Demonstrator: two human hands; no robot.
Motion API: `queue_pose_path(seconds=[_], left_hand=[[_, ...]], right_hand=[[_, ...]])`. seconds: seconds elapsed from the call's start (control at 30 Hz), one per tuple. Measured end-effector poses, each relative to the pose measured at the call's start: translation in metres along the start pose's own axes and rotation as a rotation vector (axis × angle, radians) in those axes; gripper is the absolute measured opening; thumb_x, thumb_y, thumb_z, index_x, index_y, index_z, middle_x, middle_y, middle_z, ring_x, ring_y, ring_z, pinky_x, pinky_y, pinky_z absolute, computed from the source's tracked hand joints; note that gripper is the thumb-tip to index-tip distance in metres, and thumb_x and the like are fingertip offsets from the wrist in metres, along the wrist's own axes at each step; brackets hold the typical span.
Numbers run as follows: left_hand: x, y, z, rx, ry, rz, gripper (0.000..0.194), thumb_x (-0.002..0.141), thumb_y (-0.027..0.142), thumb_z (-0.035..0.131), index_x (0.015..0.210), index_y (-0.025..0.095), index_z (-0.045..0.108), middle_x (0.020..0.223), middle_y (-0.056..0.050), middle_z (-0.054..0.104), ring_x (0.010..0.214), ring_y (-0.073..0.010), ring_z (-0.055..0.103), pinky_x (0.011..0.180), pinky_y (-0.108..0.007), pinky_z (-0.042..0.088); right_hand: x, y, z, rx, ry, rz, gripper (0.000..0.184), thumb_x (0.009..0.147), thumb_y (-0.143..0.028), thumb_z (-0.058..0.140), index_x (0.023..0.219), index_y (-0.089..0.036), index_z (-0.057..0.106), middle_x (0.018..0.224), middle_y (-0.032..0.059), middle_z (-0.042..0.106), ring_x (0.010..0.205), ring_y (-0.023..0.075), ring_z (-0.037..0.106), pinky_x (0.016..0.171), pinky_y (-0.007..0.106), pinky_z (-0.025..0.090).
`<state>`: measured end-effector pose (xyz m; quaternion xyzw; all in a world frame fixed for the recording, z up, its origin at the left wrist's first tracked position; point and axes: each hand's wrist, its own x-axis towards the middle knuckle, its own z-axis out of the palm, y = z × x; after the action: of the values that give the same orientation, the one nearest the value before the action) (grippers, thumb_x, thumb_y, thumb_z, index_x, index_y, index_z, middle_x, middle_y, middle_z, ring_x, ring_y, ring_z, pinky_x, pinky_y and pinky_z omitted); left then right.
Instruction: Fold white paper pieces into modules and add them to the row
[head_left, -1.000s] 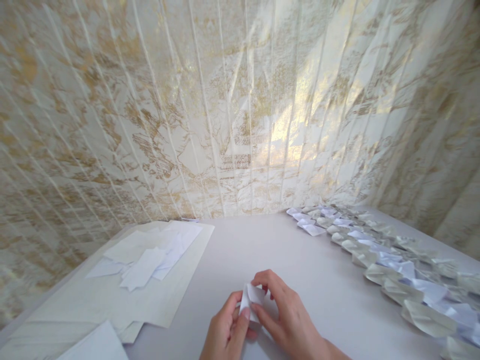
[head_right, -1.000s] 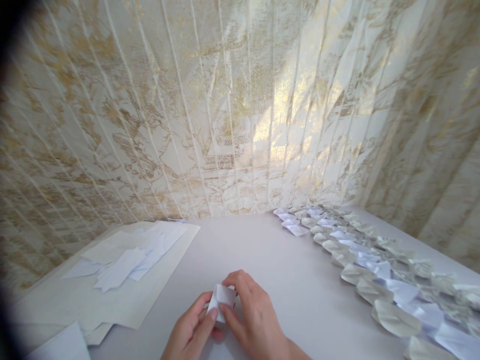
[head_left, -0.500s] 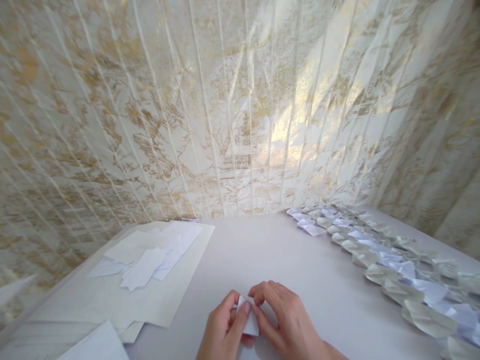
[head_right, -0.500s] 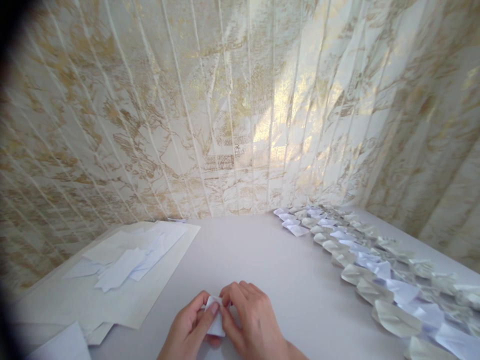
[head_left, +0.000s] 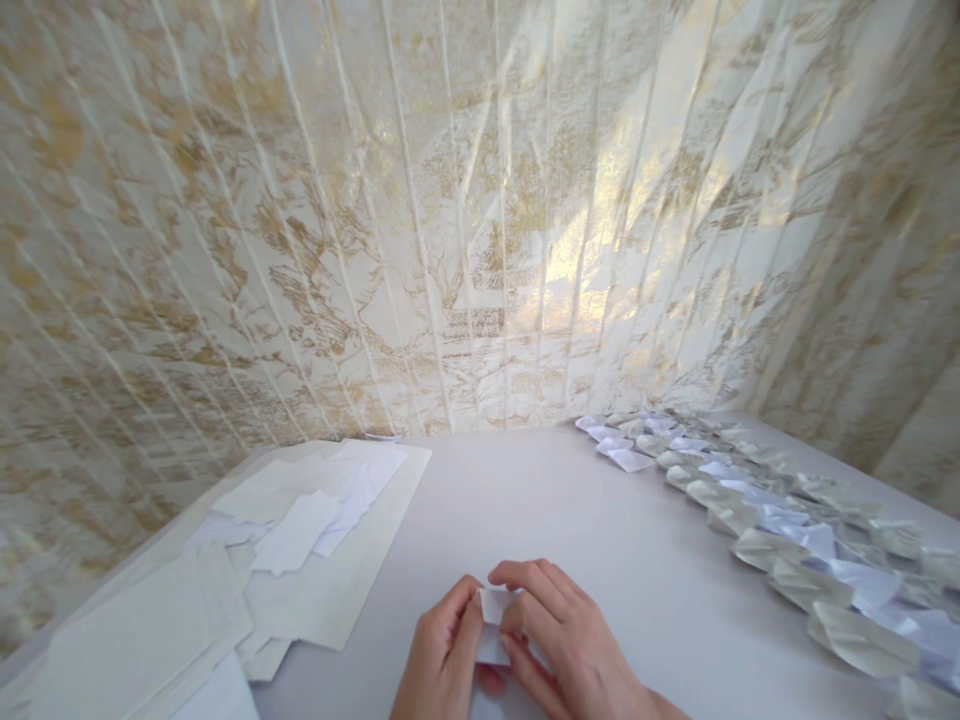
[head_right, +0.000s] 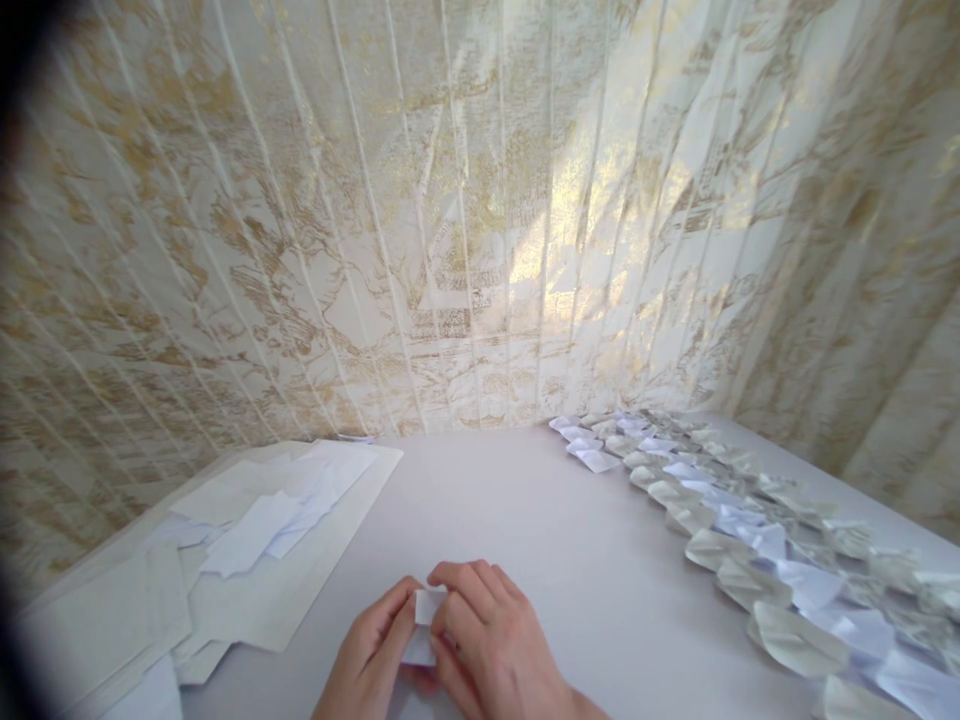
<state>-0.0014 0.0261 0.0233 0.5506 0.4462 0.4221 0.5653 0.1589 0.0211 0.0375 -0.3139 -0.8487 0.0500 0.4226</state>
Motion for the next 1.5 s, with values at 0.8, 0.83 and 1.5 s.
queue_pose_path(seconds=[0.8, 0.83, 1.5], left_hand=[[0.002, 0.002, -0.004, 0.194, -0.171, -0.033, 0.042, 0.083, 0.059, 0.057, 0.082, 0.017, 0.061, 0.06, -0.002, 0.07, 0.063, -0.0207, 0.072, 0.06, -0.025, 0.047], [0.002, 0.003, -0.005, 0.204, -0.158, -0.03, 0.039, 0.083, 0.057, 0.057, 0.08, 0.018, 0.061, 0.06, -0.002, 0.071, 0.062, -0.0206, 0.072, 0.061, -0.025, 0.047], [0.004, 0.012, -0.012, 0.088, -0.047, 0.005, 0.069, 0.081, 0.071, 0.05, 0.117, 0.013, 0.064, 0.094, -0.013, 0.075, 0.07, -0.0226, 0.071, 0.055, -0.027, 0.048]], right_hand=[[-0.001, 0.019, 0.007, 0.961, 0.027, 0.799, 0.045, 0.071, -0.055, 0.076, 0.066, -0.017, 0.053, 0.056, -0.006, 0.047, 0.054, 0.0093, 0.04, 0.054, 0.024, 0.029], [0.0, 0.018, 0.005, 0.967, 0.052, 0.805, 0.044, 0.071, -0.054, 0.077, 0.065, -0.017, 0.053, 0.055, -0.0063, 0.046, 0.053, 0.0089, 0.038, 0.054, 0.024, 0.028], [-0.005, 0.03, -0.009, 0.278, 0.055, 0.44, 0.038, 0.093, -0.046, 0.056, 0.068, -0.019, 0.063, 0.059, -0.0029, 0.052, 0.055, 0.0113, 0.046, 0.053, 0.023, 0.035]])
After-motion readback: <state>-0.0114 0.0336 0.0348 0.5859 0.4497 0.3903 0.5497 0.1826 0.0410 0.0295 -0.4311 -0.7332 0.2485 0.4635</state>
